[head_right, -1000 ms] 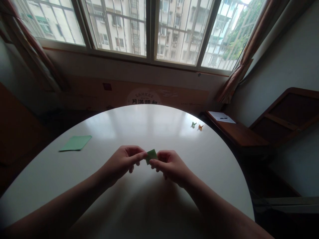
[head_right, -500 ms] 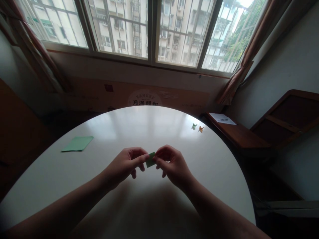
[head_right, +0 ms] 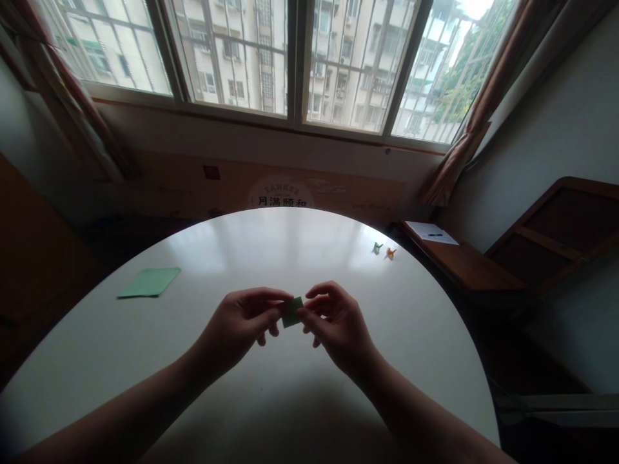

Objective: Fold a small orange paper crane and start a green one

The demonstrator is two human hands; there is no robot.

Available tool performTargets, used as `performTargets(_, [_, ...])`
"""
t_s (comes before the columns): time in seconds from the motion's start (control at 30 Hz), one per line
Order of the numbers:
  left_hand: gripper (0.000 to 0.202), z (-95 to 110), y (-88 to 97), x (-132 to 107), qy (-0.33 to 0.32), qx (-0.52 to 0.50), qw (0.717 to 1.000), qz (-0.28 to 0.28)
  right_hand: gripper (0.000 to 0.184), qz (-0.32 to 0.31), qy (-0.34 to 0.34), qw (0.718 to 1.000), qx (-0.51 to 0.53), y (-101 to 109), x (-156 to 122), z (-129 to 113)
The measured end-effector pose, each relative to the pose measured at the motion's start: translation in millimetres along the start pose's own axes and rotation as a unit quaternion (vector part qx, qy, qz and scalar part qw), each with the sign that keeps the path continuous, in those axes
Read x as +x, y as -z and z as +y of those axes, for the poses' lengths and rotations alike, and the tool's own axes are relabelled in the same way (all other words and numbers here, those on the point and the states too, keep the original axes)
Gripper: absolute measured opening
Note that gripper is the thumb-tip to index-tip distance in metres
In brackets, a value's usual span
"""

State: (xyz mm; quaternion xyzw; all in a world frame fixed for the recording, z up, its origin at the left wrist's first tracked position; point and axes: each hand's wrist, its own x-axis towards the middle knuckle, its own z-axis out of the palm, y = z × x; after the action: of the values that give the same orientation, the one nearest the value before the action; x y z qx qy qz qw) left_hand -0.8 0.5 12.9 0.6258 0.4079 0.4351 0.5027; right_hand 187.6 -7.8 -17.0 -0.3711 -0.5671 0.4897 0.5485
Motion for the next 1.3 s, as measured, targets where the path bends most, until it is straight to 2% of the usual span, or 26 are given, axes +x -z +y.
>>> performTargets(0.17, [0.019, 1.7, 0.2, -1.4, -0.056, 0.018, 0.998, 0.009, 0.03, -0.011, -0.006, 0.999, 0.041, -1.0, -1.5, -3.6])
performTargets(0.43, [0.015, 3.1, 2.1, -2.6, -0.118, 0.067, 0.991, 0.006, 0.029, -0.012, -0.025, 0.998, 0.052, -2.4, -0.8, -7.2])
performTargets(0.9, [0.012, 2.9, 0.1, -2.3, -0.135, 0.061, 0.989, 0.01, 0.027, -0.013, -0.025, 0.999, 0.035, -0.5, -0.4, -7.5])
performTargets(1.0, [0.01, 2.2, -0.5, -2.4, -0.112, 0.037, 0.993, 0.009, 0.028, -0.016, -0.018, 0.999, 0.03, -0.3, -0.1, -5.6])
performTargets(1.2, [0.016, 1.3, -1.0, 1.1, 0.022, -0.017, 1.0, 0.001, 0.024, -0.013, 0.007, 1.0, -0.012, 0.4, -2.4, -3.2])
performTargets(1.3, [0.015, 1.4, -0.6, 2.2, 0.035, -0.028, 0.999, -0.008, 0.02, -0.011, 0.022, 0.999, -0.035, -0.2, -4.0, -5.5])
